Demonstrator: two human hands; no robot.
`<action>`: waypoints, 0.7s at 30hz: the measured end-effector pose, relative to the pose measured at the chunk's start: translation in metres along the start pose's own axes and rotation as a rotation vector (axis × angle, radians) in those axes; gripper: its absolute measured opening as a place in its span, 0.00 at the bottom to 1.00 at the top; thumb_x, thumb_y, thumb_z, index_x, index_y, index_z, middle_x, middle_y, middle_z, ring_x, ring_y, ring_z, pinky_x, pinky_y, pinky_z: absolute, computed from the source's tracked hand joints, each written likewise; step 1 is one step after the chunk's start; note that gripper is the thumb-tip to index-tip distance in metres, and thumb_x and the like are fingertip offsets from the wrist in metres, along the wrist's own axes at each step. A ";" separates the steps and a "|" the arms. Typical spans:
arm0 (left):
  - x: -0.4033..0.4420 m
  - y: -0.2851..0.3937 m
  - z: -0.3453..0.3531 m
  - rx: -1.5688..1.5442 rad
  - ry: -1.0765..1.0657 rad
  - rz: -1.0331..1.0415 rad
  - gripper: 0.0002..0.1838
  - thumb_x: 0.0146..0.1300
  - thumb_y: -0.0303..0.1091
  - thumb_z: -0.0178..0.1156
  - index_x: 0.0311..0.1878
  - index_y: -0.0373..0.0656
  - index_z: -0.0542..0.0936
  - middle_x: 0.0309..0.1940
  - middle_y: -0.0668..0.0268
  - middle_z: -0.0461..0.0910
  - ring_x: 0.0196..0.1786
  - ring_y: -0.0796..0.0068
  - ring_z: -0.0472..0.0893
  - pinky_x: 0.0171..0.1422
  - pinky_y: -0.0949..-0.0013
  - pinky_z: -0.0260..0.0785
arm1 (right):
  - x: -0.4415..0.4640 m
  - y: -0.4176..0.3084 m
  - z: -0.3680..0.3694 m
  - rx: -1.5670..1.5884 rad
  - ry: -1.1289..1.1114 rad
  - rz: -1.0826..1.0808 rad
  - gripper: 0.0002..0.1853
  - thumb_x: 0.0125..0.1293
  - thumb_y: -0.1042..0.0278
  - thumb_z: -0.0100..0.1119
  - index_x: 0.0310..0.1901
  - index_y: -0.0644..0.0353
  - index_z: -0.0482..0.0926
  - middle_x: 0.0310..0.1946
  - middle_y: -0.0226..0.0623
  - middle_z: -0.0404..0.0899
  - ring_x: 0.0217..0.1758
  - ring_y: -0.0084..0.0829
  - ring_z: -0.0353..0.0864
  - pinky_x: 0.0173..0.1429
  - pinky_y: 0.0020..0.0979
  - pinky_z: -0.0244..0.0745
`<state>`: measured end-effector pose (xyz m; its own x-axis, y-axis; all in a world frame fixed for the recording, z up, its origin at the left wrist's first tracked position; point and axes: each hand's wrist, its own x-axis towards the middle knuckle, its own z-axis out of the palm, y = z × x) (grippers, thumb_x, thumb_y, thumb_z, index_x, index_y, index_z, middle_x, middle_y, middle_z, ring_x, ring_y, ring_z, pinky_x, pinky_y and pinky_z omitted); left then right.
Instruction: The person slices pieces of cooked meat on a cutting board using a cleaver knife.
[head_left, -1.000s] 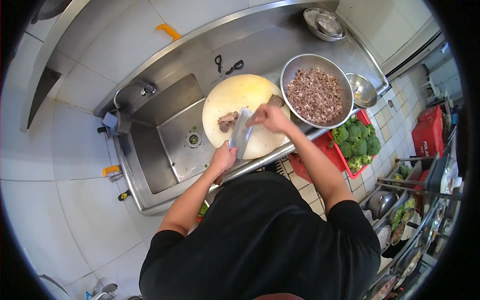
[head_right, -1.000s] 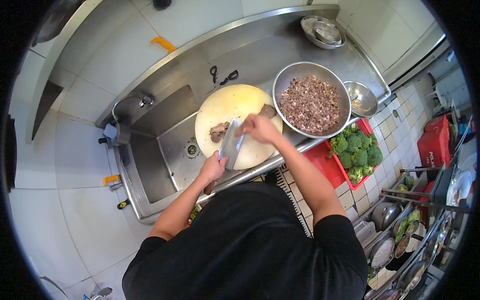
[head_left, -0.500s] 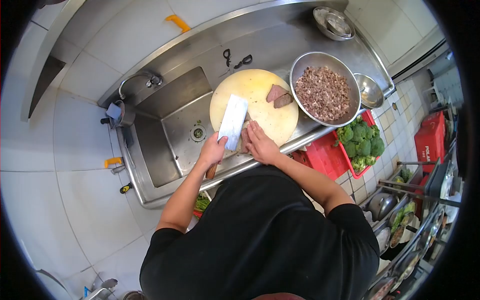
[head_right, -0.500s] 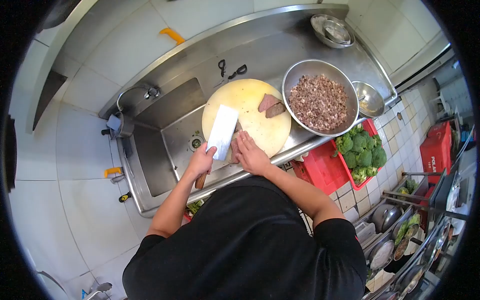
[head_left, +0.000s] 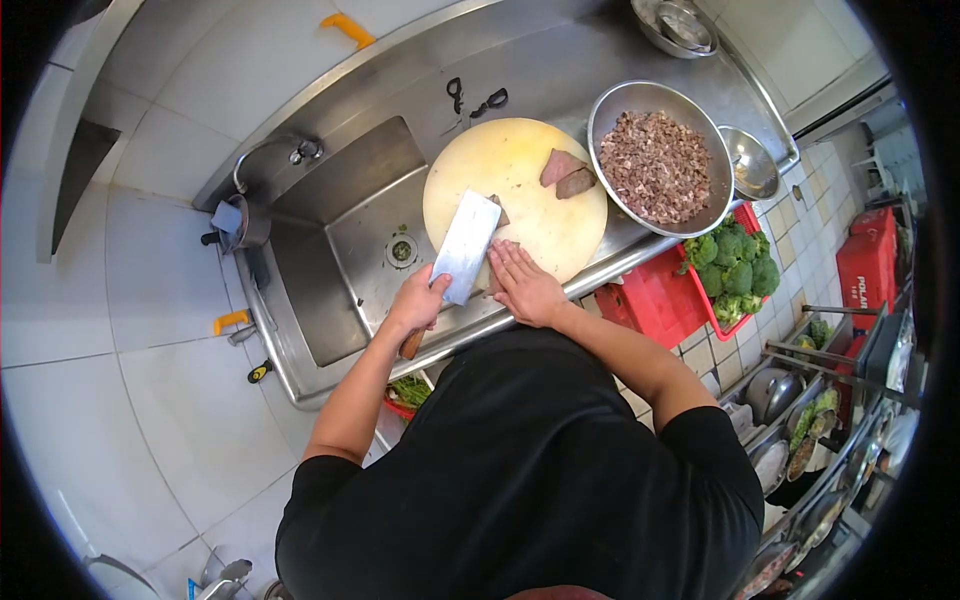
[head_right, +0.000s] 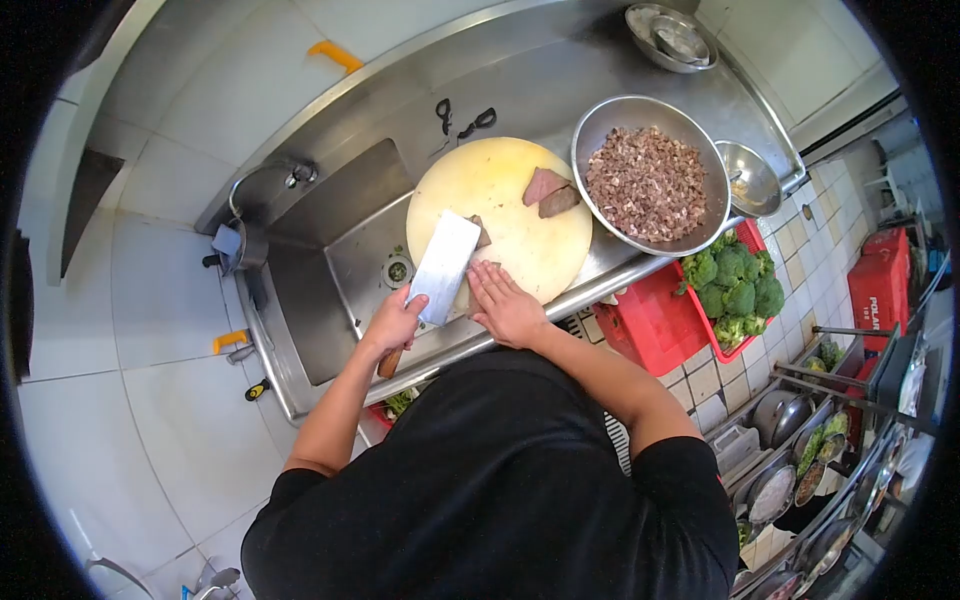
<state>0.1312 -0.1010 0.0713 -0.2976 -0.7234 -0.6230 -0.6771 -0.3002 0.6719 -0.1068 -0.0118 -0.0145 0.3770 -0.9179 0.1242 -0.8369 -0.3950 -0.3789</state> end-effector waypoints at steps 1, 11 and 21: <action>-0.001 0.001 -0.004 0.031 0.002 -0.011 0.17 0.79 0.42 0.55 0.59 0.39 0.77 0.25 0.61 0.79 0.18 0.69 0.78 0.23 0.61 0.71 | -0.001 -0.002 -0.002 0.014 -0.007 0.012 0.40 0.80 0.50 0.47 0.80 0.73 0.52 0.83 0.59 0.51 0.87 0.55 0.49 0.88 0.48 0.45; 0.054 0.004 0.014 0.533 0.331 0.354 0.16 0.77 0.44 0.57 0.49 0.38 0.78 0.34 0.44 0.84 0.29 0.48 0.85 0.34 0.51 0.75 | 0.026 -0.003 -0.002 0.215 0.148 0.294 0.52 0.58 0.46 0.74 0.76 0.69 0.60 0.64 0.53 0.72 0.69 0.53 0.71 0.74 0.50 0.64; 0.030 0.011 -0.001 -0.019 0.065 0.061 0.15 0.80 0.41 0.55 0.57 0.40 0.79 0.20 0.64 0.75 0.15 0.73 0.74 0.19 0.64 0.68 | 0.051 0.006 -0.030 0.434 -0.006 0.592 0.28 0.55 0.56 0.71 0.55 0.63 0.79 0.56 0.51 0.75 0.54 0.54 0.82 0.61 0.50 0.79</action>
<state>0.1156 -0.1263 0.0600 -0.2928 -0.7795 -0.5538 -0.6461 -0.2656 0.7155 -0.1048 -0.0620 0.0165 -0.0865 -0.9719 -0.2190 -0.6686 0.2196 -0.7104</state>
